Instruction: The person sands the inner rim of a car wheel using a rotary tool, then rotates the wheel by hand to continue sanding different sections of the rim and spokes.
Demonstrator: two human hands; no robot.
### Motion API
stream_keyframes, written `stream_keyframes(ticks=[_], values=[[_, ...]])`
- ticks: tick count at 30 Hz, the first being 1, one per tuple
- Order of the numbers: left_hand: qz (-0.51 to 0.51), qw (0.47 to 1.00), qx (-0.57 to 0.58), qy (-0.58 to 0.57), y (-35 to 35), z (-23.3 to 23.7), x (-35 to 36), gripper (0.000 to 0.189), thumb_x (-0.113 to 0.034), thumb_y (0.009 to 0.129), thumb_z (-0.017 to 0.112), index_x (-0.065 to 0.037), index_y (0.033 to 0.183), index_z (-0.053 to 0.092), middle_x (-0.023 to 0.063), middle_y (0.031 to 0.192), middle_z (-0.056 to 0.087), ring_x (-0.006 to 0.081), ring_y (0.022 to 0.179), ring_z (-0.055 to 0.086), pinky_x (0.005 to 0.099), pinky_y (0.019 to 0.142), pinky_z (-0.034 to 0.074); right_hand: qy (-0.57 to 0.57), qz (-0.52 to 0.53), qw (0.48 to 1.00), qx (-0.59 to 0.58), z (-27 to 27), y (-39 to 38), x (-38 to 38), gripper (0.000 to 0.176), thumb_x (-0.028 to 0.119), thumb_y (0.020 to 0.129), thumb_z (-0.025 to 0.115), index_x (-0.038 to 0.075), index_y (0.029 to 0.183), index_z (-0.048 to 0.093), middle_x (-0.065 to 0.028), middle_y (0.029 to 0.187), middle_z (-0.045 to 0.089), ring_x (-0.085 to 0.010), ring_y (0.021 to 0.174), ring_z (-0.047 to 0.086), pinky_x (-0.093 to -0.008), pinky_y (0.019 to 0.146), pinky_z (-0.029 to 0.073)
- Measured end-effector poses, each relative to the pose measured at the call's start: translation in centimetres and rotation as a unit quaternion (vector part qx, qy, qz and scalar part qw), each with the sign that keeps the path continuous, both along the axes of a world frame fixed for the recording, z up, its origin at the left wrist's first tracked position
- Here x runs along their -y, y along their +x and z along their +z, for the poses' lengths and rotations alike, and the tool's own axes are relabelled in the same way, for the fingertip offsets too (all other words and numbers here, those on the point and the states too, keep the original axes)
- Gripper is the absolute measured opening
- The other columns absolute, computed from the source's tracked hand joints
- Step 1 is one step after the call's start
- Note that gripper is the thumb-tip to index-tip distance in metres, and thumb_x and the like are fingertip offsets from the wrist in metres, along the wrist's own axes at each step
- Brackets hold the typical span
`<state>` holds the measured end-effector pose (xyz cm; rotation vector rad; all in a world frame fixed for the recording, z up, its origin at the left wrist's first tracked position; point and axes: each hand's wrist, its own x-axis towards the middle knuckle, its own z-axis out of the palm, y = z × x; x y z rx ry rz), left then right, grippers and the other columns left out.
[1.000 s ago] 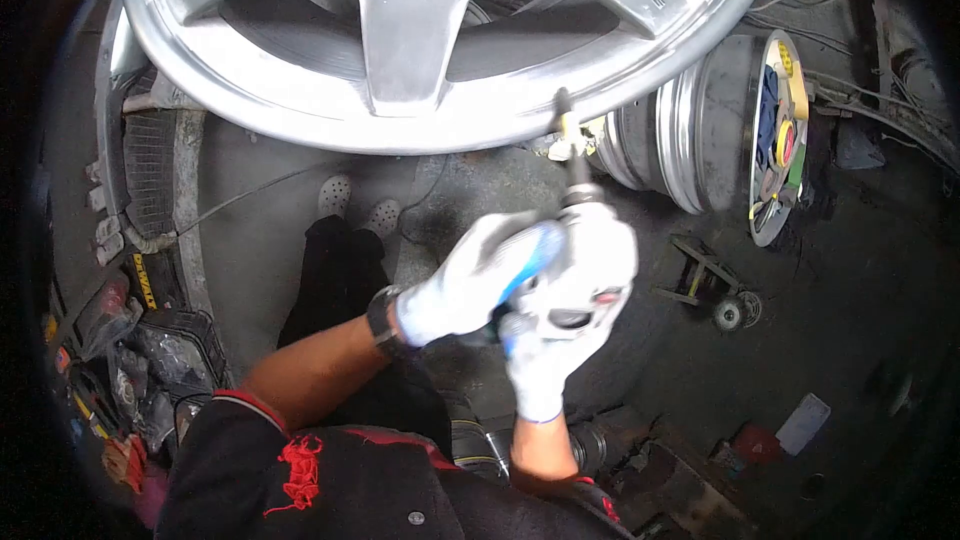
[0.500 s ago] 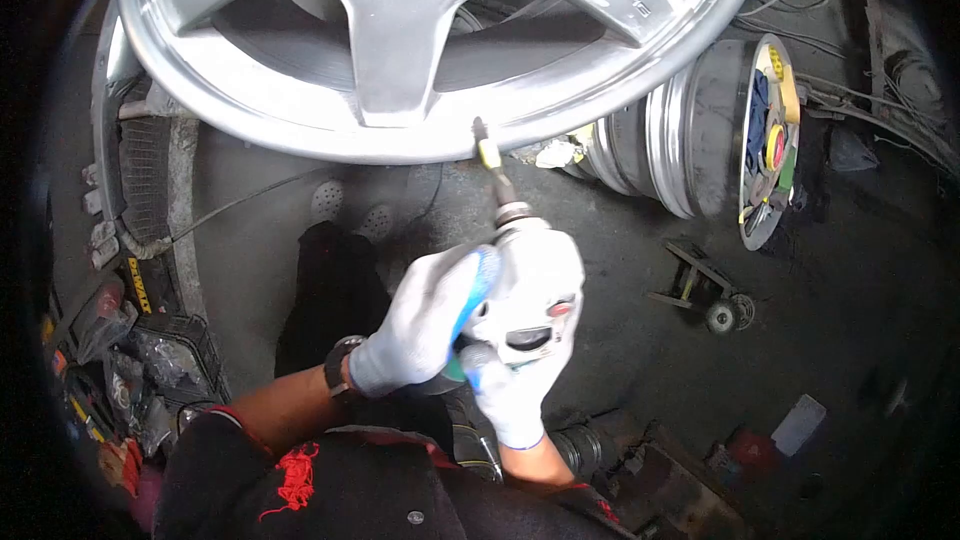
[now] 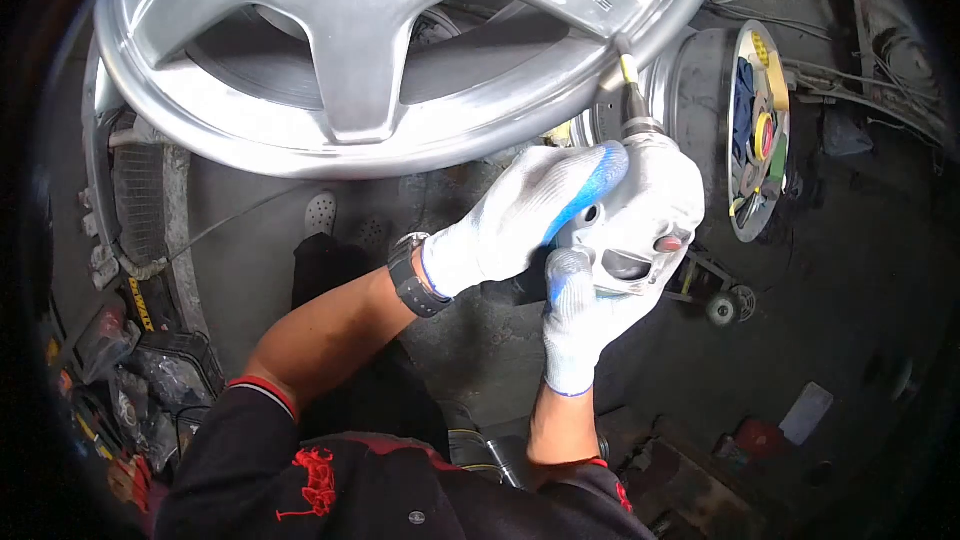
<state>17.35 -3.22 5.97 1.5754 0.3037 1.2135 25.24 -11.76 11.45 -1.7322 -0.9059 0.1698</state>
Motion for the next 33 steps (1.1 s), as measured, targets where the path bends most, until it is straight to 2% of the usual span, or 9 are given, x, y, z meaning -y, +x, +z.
stream_keyframes(ticks=[3,6,10,12,13,19,29,30,33], values=[[0.053,0.997,-0.016,0.052,-1.4,-0.5,0.5,0.057,-0.005,0.087,0.057,0.004,0.142,0.045,0.0219,0.131,0.054,0.0371,0.121,0.052,0.0433,0.106,0.041,-0.046,-0.013,0.999,0.011,0.5,-1.8,0.5,0.086,0.012,0.066,0.078,-0.006,0.14,0.037,-0.0154,0.127,0.051,-0.0217,0.116,0.051,-0.0367,0.102,0.041],[-0.15,0.972,0.021,-0.181,-4.2,-0.1,1.6,0.055,-0.01,0.088,0.059,0.005,0.14,0.047,0.0248,0.136,0.05,0.0397,0.121,0.053,0.0442,0.105,0.042,-0.116,-0.015,0.993,0.012,0.6,-3.9,2.0,0.095,0.015,0.052,0.078,-0.004,0.137,0.039,-0.0153,0.123,0.053,-0.0261,0.113,0.054,-0.0398,0.1,0.044],[-0.055,0.994,-0.003,-0.093,-7.5,-1.8,5.6,0.061,-0.013,0.085,0.068,0.005,0.138,0.046,0.0246,0.135,0.049,0.0411,0.118,0.053,0.0467,0.099,0.045,-0.197,0.009,0.979,0.043,-0.3,-6.3,5.0,0.096,0.014,0.043,0.081,0.0,0.13,0.042,-0.0139,0.117,0.056,-0.0274,0.107,0.058,-0.04,0.096,0.047],[-0.039,0.959,-0.002,-0.28,-9.1,0.7,5.8,0.033,-0.023,0.098,0.054,0.005,0.116,0.059,0.0141,0.084,0.063,0.0206,0.072,0.061,0.0348,0.067,0.05,-0.203,0.012,0.979,-0.007,-1.1,-7.7,6.3,0.099,0.013,0.04,0.082,0.001,0.13,0.041,-0.0134,0.115,0.056,-0.0265,0.106,0.058,-0.0398,0.095,0.048],[-0.039,0.959,-0.005,-0.279,-9.8,0.9,6.0,0.033,-0.023,0.098,0.054,0.005,0.116,0.059,0.0141,0.084,0.063,0.0206,0.072,0.061,0.0348,0.067,0.05,-0.222,0.019,0.974,-0.04,-0.9,-8.4,6.6,0.1,0.012,0.04,0.083,0.0,0.13,0.04,-0.0132,0.114,0.056,-0.0257,0.105,0.059,-0.0393,0.094,0.049],[-0.038,0.848,-0.064,-0.524,-13.6,2.7,7.2,0.043,-0.037,0.101,0.048,0.003,0.107,0.061,0.0114,0.082,0.063,0.0119,0.076,0.057,0.0318,0.069,0.048,-0.189,0.138,0.954,-0.188,-1.5,-10.8,7.6,0.096,0.012,0.049,0.089,0.002,0.132,0.043,-0.0111,0.124,0.056,-0.023,0.114,0.056,-0.0386,0.1,0.044],[-0.078,0.931,-0.035,-0.356,-8.5,1.7,6.0,0.035,-0.028,0.102,0.051,0.005,0.109,0.06,0.0116,0.089,0.064,0.0117,0.082,0.058,0.0313,0.07,0.049,-0.096,0.018,0.965,-0.242,-2.4,-6.1,7.2,0.073,0.022,0.069,0.078,0.001,0.132,0.048,-0.0115,0.123,0.057,-0.0238,0.114,0.057,-0.0389,0.102,0.043],[-0.096,0.922,0.015,-0.376,-7.0,1.9,5.2,0.029,-0.024,0.102,0.051,0.003,0.104,0.061,0.0094,0.085,0.063,0.0114,0.078,0.057,0.0321,0.068,0.048,-0.176,0.006,0.979,-0.103,-2.3,-4.7,7.6,0.074,0.022,0.073,0.078,0.001,0.136,0.045,-0.0106,0.124,0.057,-0.0235,0.115,0.056,-0.0384,0.102,0.042],[-0.155,0.906,-0.009,-0.393,-3.4,2.3,2.6,0.032,-0.029,0.101,0.054,0.001,0.097,0.063,0.0079,0.08,0.062,0.0082,0.075,0.053,0.0289,0.065,0.046,0.003,-0.046,0.962,-0.269,-2.7,-1.4,5.9,0.078,0.024,0.08,0.074,0.001,0.145,0.036,-0.0136,0.135,0.051,-0.0237,0.122,0.052,-0.0393,0.105,0.041]])
